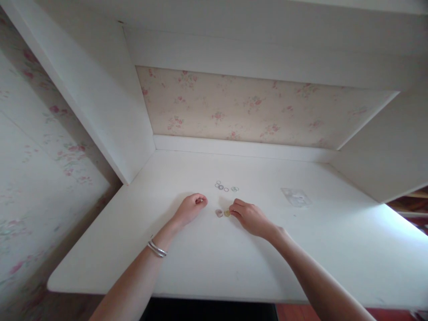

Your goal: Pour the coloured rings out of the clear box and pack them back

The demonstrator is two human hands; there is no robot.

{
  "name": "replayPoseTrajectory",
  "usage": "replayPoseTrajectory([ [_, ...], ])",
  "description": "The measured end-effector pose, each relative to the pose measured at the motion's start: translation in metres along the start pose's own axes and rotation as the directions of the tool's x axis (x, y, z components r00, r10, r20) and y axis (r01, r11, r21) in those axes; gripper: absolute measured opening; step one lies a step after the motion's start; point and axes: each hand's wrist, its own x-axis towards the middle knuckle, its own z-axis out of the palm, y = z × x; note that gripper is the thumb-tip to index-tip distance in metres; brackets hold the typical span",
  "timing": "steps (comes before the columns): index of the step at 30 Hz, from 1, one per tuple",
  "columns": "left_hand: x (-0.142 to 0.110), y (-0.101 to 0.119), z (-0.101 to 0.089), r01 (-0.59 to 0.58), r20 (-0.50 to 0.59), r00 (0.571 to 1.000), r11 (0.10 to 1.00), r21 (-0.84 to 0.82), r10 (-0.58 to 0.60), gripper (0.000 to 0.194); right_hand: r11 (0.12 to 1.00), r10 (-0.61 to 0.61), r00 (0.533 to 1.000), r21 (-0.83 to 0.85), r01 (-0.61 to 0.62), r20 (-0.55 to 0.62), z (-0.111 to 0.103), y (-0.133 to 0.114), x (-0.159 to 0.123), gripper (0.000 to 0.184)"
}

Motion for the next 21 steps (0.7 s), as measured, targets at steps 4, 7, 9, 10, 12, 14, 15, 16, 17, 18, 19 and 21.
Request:
replayPoseTrajectory([
  [4, 0.000, 0.002, -0.001, 0.013, 0.008, 1.000, 1.000, 0.016, -0.013, 0.030, 0.999, -0.034, 0.999, -0.024, 0.035, 0.027, 0.003, 0.000, 0.001, 0.022],
  [7, 0.000, 0.002, -0.001, 0.012, -0.005, 1.000, 1.000, 0.014, -0.012, 0.031, 0.998, -0.042, 0.999, -0.041, 0.043, 0.030, 0.004, 0.000, 0.001, 0.022],
  [9, 0.000, 0.002, -0.001, 0.013, -0.018, 1.000, 1.000, 0.015, -0.013, 0.032, 0.998, -0.039, 0.999, -0.044, 0.040, 0.017, 0.004, 0.001, 0.001, 0.022],
  [10, 0.000, 0.002, -0.001, 0.015, -0.022, 1.000, 1.000, 0.017, -0.015, 0.032, 0.999, -0.031, 1.000, -0.037, 0.031, 0.001, 0.003, 0.001, 0.000, 0.022],
  [12, 0.000, 0.002, 0.000, 0.019, -0.023, 1.000, 1.000, 0.019, -0.019, 0.032, 1.000, 0.002, 0.999, -0.002, -0.002, -0.052, 0.002, 0.003, -0.001, 0.022],
  [14, 0.001, 0.001, 0.000, 0.023, -0.018, 1.000, 1.000, 0.021, -0.022, 0.032, 0.997, 0.058, 0.992, 0.053, -0.052, -0.113, 0.001, 0.006, -0.003, 0.023],
  [15, 0.001, 0.001, 0.000, 0.024, -0.015, 1.000, 0.999, 0.024, -0.024, 0.032, 0.994, 0.091, 0.986, 0.080, -0.080, -0.141, 0.002, 0.009, -0.003, 0.022],
  [16, 0.001, 0.000, 0.000, 0.024, -0.013, 1.000, 0.999, 0.028, -0.024, 0.032, 0.989, 0.124, 0.979, 0.103, -0.108, -0.161, 0.003, 0.012, -0.003, 0.022],
  [17, 0.001, 0.000, 0.000, 0.025, -0.012, 1.000, 0.999, 0.034, -0.024, 0.032, 0.983, 0.157, 0.971, 0.121, -0.137, -0.177, 0.005, 0.016, -0.003, 0.022],
  [18, 0.002, -0.001, 0.001, 0.025, -0.013, 1.000, 0.999, 0.039, -0.025, 0.032, 0.977, 0.190, 0.963, 0.133, -0.167, -0.191, 0.008, 0.020, -0.002, 0.022],
  [19, 0.002, -0.001, 0.001, 0.026, -0.013, 1.000, 0.999, 0.043, -0.025, 0.032, 0.971, 0.220, 0.954, 0.140, -0.194, -0.202, 0.010, 0.024, 0.000, 0.022],
  [21, 0.003, -0.001, 0.002, 0.027, -0.014, 1.000, 0.999, 0.047, -0.027, 0.032, 0.959, 0.274, 0.935, 0.138, -0.247, -0.227, 0.015, 0.032, 0.005, 0.022],
])
